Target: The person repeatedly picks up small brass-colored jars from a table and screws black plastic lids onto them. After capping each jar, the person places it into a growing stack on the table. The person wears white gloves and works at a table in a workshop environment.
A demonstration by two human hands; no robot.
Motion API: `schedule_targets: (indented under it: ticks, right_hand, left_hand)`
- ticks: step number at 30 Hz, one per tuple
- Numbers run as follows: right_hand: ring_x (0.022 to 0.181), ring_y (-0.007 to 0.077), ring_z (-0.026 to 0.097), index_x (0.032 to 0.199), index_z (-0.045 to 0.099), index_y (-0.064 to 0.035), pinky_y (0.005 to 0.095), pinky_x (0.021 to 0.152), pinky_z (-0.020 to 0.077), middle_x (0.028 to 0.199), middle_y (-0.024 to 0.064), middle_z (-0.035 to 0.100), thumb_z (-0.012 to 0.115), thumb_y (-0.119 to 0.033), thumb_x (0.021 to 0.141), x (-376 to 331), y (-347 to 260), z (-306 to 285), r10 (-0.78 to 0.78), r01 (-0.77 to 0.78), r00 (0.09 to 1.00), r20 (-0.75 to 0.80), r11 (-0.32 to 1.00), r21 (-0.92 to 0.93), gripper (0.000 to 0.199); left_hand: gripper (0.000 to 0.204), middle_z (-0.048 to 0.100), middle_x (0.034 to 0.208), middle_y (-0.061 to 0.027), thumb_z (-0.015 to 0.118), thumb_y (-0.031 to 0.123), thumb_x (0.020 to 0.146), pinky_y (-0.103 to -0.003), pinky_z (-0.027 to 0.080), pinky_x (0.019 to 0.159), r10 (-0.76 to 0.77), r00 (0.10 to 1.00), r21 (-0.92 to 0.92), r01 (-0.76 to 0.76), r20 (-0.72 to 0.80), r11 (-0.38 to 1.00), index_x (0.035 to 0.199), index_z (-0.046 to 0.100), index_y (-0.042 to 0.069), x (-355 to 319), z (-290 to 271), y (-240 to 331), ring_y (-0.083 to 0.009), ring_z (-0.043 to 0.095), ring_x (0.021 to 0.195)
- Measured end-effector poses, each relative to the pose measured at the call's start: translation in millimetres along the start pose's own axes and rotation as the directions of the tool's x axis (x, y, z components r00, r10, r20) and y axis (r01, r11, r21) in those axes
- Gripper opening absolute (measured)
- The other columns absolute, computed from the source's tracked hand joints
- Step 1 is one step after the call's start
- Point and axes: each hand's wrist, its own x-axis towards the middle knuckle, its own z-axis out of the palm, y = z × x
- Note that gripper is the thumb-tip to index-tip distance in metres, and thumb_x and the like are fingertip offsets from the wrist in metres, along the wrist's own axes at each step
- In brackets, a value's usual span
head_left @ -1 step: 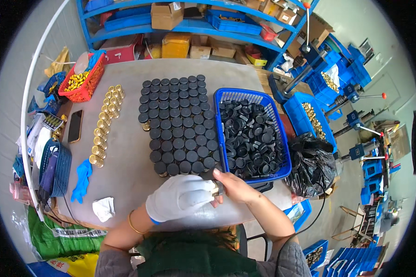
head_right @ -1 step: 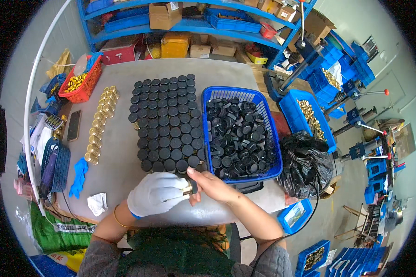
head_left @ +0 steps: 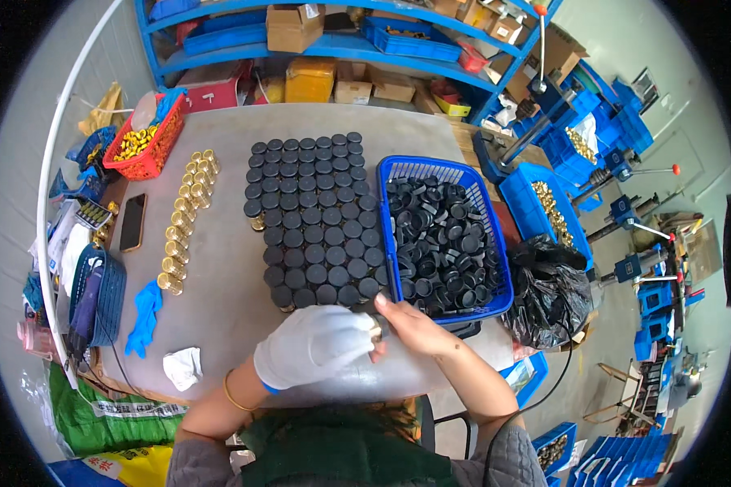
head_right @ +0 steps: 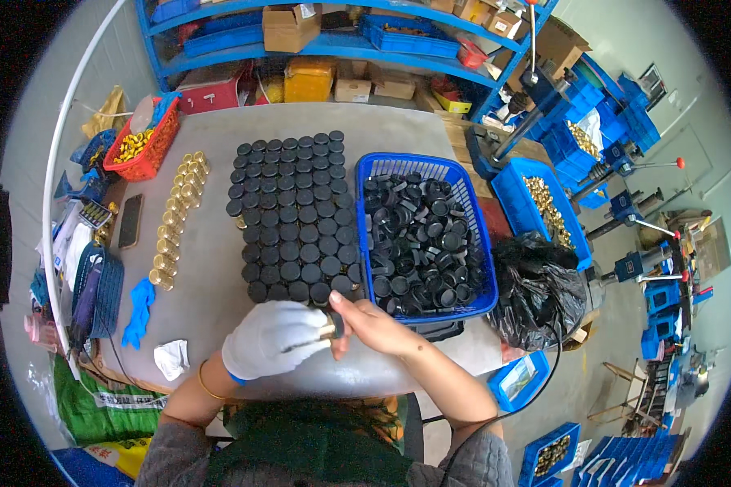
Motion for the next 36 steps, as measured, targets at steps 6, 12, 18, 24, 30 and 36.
schedule_targets:
  ticks: [6, 12, 18, 24, 30, 36]
  right_hand:
    - [0.098, 0.0348, 0.055, 0.112, 0.057, -0.0005, 0.0432, 0.084, 0.0455, 0.103, 0.0186, 0.061, 0.073, -0.024, 0.076, 45, 53, -110, -0.695, -0.291, 0.54, -0.474, 0.374, -0.88, 0.046]
    - [0.102, 0.036, 0.053, 0.11, 0.056, 0.0015, 0.0434, 0.089, 0.0439, 0.101, 0.0181, 0.062, 0.073, -0.013, 0.073, 53, 76, -134, -0.627, -0.302, 0.631, -0.457, 0.344, -0.889, 0.043]
    - [0.081, 0.0261, 0.064, 0.11, 0.056, 0.0009, 0.0352, 0.075, 0.0514, 0.094, 0.017, 0.065, 0.07, -0.006, 0.078, 28, 56, -99, -0.538, -0.048, 0.552, -0.637, 0.742, -0.669, 0.036]
    - [0.077, 0.0179, 0.062, 0.112, 0.057, -0.0004, 0.0297, 0.073, 0.0495, 0.089, 0.0108, 0.064, 0.071, -0.003, 0.076, 5, 70, -67, -0.467, 0.097, 0.492, -0.735, 0.868, -0.487, 0.039]
    - [0.078, 0.0179, 0.062, 0.113, 0.058, -0.0021, 0.0302, 0.073, 0.0497, 0.09, 0.0101, 0.065, 0.073, -0.005, 0.075, 4, 70, -67, -0.474, 0.092, 0.483, -0.736, 0.864, -0.495, 0.041]
    - [0.081, 0.0162, 0.061, 0.113, 0.055, -0.0006, 0.0291, 0.076, 0.0493, 0.092, 0.0084, 0.063, 0.075, -0.006, 0.073, 5, 65, -63, -0.471, 0.192, 0.469, -0.747, 0.88, -0.434, 0.044]
  left_hand:
    - [0.054, 0.06, 0.093, -0.0104, 0.075, 0.005, 0.071, -0.032, 0.05, 0.068, -0.611, 0.58, -0.137, 0.655, -0.538, 0.743, 0.119, 0.051, 0.003, -16, -30, -51, -0.0185, 0.06, 0.076]
    - [0.067, 0.06, 0.111, -0.023, 0.072, 0.007, 0.071, -0.041, 0.049, 0.086, -0.701, 0.539, 0.162, 0.831, -0.466, 0.532, 0.131, 0.043, 0.003, -53, -38, -153, -0.0376, 0.06, 0.101]
    - [0.065, 0.059, 0.11, -0.0225, 0.059, -0.003, 0.074, -0.044, 0.048, 0.086, -0.76, 0.579, 0.155, 0.814, -0.296, 0.56, 0.135, 0.038, 0.006, -54, -28, -164, -0.039, 0.058, 0.101]
    - [0.076, 0.036, 0.142, -0.0195, 0.066, 0.031, 0.079, -0.052, 0.034, 0.103, -0.65, 0.609, 0.708, 0.69, -0.454, 0.152, 0.142, 0.032, 0.006, -36, -90, -207, -0.037, 0.036, 0.13]
    - [0.083, 0.032, 0.15, -0.0061, 0.07, 0.044, 0.076, -0.057, 0.025, 0.108, -0.755, 0.506, 0.799, 0.601, -0.417, -0.038, 0.144, 0.032, 0.015, -43, -111, -234, -0.0258, 0.023, 0.14]
    - [0.043, 0.059, 0.118, -0.0139, 0.068, 0.027, 0.08, -0.049, 0.043, 0.093, -0.52, 0.788, 0.785, 0.535, -0.329, 0.313, 0.118, 0.058, 0.009, -71, -108, -228, -0.03, 0.054, 0.112]
